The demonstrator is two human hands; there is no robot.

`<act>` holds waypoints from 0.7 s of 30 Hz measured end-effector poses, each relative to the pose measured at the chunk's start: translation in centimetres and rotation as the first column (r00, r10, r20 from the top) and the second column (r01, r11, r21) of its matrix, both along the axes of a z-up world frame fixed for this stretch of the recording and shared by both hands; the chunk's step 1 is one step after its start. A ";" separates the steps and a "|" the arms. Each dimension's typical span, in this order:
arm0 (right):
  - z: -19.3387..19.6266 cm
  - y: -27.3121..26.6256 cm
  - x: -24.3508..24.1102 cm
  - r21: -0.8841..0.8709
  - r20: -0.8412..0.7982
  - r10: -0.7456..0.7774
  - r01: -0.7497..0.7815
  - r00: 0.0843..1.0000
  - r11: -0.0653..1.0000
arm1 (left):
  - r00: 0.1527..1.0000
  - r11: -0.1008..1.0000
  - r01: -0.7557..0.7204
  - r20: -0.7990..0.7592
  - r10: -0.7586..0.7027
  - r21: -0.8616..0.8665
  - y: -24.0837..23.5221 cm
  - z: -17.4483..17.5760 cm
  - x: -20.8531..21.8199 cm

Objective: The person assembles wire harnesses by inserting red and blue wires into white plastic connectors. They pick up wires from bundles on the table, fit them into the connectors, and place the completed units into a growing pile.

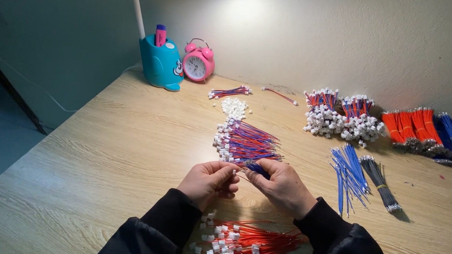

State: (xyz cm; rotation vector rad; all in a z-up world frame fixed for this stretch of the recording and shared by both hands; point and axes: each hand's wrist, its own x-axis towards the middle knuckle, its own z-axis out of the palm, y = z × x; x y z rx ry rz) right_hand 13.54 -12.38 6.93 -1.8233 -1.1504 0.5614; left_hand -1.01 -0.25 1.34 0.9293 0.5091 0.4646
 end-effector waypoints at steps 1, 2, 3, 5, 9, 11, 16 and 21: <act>0.1 0.0 -0.1 0.001 0.000 -0.002 0.002 1.000 1.000 | 1.000 1.000 0.002 0.000 -0.002 0.001 0.2 -0.2 0.1; 0.1 0.0 -0.2 0.017 0.005 0.011 -0.011 1.000 1.000 | 1.000 1.000 0.008 0.003 -0.007 -0.016 0.3 -0.4 0.3; 0.1 0.0 -0.3 0.031 0.008 0.024 -0.024 1.000 0.999 | 1.000 0.999 0.012 0.004 -0.012 -0.034 0.4 -0.7 0.3; 0.4 -0.3 -0.6 0.029 0.017 0.025 -0.026 1.000 0.999 | 1.000 0.999 0.016 -0.003 -0.017 -0.036 0.3 -0.6 0.2; 0.5 -0.3 -0.8 0.029 0.046 0.035 -0.036 0.998 0.999 | 0.999 0.999 0.035 -0.019 -0.035 -0.036 0.3 -0.3 0.0; -0.2 -0.2 -0.3 0.027 0.045 0.038 -0.040 0.998 0.999 | 0.999 0.999 0.046 -0.021 -0.047 -0.025 0.3 0.1 -0.1; -0.3 -0.3 -0.7 0.007 0.047 0.041 -0.042 0.998 0.999 | 0.999 0.999 0.048 -0.010 -0.048 -0.026 0.2 -0.1 -0.3; 0.8 -0.5 -1.1 -0.035 0.063 0.015 -0.013 0.998 0.999 | 0.999 0.998 0.044 0.017 -0.044 -0.033 0.5 -0.8 -0.1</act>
